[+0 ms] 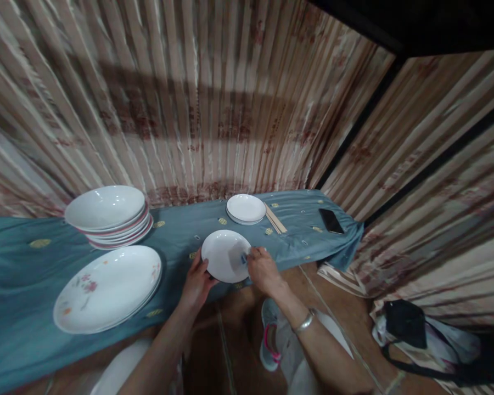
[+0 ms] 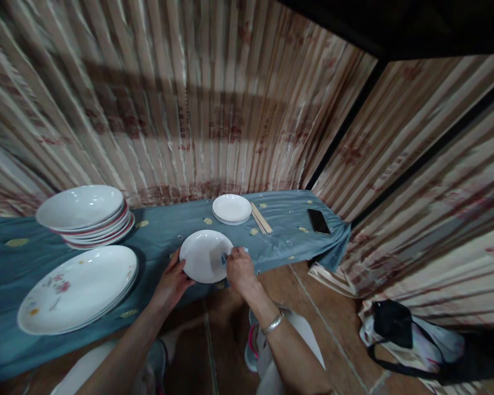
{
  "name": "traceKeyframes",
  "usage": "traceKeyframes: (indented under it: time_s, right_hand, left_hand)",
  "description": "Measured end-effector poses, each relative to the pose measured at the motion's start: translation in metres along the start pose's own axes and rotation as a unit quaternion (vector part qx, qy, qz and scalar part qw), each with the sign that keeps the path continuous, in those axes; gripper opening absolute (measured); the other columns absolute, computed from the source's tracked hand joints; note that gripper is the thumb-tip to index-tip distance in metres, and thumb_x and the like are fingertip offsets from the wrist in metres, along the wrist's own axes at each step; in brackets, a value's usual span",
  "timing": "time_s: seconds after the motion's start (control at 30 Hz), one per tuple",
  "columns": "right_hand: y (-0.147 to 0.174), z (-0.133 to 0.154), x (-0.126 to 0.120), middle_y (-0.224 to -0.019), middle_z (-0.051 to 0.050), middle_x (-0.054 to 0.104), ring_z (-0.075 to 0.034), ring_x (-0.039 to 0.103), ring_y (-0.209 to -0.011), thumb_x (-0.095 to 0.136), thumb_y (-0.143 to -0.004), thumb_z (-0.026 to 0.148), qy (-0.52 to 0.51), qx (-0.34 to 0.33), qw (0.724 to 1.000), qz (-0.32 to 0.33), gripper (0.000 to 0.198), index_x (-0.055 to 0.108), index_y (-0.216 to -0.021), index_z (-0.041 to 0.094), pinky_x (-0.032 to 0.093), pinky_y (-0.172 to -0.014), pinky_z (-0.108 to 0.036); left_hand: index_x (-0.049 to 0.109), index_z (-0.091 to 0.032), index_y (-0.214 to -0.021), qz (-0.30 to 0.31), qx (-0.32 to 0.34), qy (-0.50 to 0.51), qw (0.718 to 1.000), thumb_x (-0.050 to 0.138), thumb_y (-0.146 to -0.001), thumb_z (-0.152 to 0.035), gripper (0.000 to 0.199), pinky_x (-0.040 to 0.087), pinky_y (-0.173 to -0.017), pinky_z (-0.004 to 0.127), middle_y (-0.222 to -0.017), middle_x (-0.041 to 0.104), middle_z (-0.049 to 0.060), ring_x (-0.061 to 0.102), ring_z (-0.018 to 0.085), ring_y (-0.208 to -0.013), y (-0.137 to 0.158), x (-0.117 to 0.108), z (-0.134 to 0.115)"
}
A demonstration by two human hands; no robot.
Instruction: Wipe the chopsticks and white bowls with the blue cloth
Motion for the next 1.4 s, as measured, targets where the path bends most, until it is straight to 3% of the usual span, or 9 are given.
traceKeyframes:
  time_s: [0.17,0.5,0.7,0.77,0.9,1.07,1.4]
  right_hand:
    - [0.008,0.02,-0.011,-0.086,-0.016,0.068,-0.026,0.059,-0.093,0.044,-0.084,0.008,0.011,-0.107,0.993,0.05,0.025,0.069,-0.085,0.008,0.039,-0.088,-0.039]
    - [0.005,0.052,-0.021,-0.09,-0.013,0.066,-0.021,0.06,-0.09,0.04,-0.087,0.006,-0.119,-0.147,0.982,0.01,0.024,0.064,-0.089,0.01,0.041,-0.084,-0.032]
    - [-0.011,0.059,-0.006,-0.116,-0.011,0.062,-0.022,0.057,-0.103,0.043,-0.088,0.012,-0.244,-0.087,0.965,-0.034,0.039,0.049,-0.127,0.014,0.043,-0.09,-0.032]
    - [-0.017,0.061,-0.004,-0.122,-0.011,0.059,-0.022,0.056,-0.108,0.044,-0.086,0.012,-0.282,-0.067,0.955,-0.058,0.045,0.045,-0.131,0.016,0.043,-0.093,-0.033]
    - [-0.031,0.067,0.0,-0.117,-0.01,0.061,-0.02,0.056,-0.107,0.043,-0.083,0.008,-0.309,-0.056,0.946,-0.084,0.039,0.054,-0.12,0.016,0.043,-0.094,-0.033]
    - [-0.052,0.069,0.005,-0.104,-0.011,0.063,-0.021,0.058,-0.098,0.044,-0.085,0.009,-0.244,-0.054,0.966,-0.072,0.022,0.062,-0.097,0.013,0.044,-0.089,-0.032]
    - [-0.082,0.046,0.009,-0.105,-0.012,0.064,-0.019,0.058,-0.101,0.04,-0.09,0.01,-0.16,0.0,0.984,-0.076,0.024,0.061,-0.101,0.014,0.043,-0.093,-0.031]
  left_hand:
    - [0.052,-0.028,-0.129,0.005,0.012,0.0,1.0,0.072,-0.066,-0.025,0.066,0.054,-0.056,0.028,-0.121,0.059,0.008,0.06,0.015,-0.075,0.0,-0.001,0.002]
    - [0.049,-0.027,-0.131,-0.008,0.007,0.012,1.0,0.072,-0.066,-0.026,0.069,0.048,-0.05,0.022,-0.095,0.065,0.002,0.059,0.013,-0.064,0.0,-0.003,0.004]
    - [0.048,-0.026,-0.13,-0.002,0.0,0.021,1.0,0.071,-0.068,-0.022,0.067,0.047,-0.049,0.021,-0.089,0.065,0.001,0.058,0.012,-0.062,-0.001,-0.004,0.005]
    - [0.048,-0.027,-0.131,-0.005,-0.004,0.023,1.0,0.07,-0.07,-0.023,0.065,0.047,-0.049,0.021,-0.09,0.065,0.002,0.058,0.012,-0.063,-0.002,-0.004,0.005]
    - [0.047,-0.029,-0.132,-0.009,-0.011,0.033,0.999,0.066,-0.076,-0.031,0.059,0.05,-0.056,0.024,-0.096,0.065,0.004,0.06,0.014,-0.07,-0.003,-0.004,0.006]
    - [0.042,-0.031,-0.136,-0.021,-0.024,0.017,0.999,0.063,-0.079,-0.03,0.06,0.05,-0.056,0.024,-0.1,0.066,0.004,0.061,0.013,-0.069,-0.005,-0.007,0.01]
    - [0.045,-0.032,-0.134,-0.015,-0.022,0.019,0.999,0.066,-0.076,-0.024,0.062,0.054,-0.067,0.032,-0.114,0.062,0.008,0.062,0.018,-0.083,-0.002,-0.005,0.008]
Point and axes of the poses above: each hand's wrist, its own y-axis away from the middle knuckle, its own x-axis out of the palm, z = x × y, the point moved 1 cm from there along -y, towards the middle knuckle
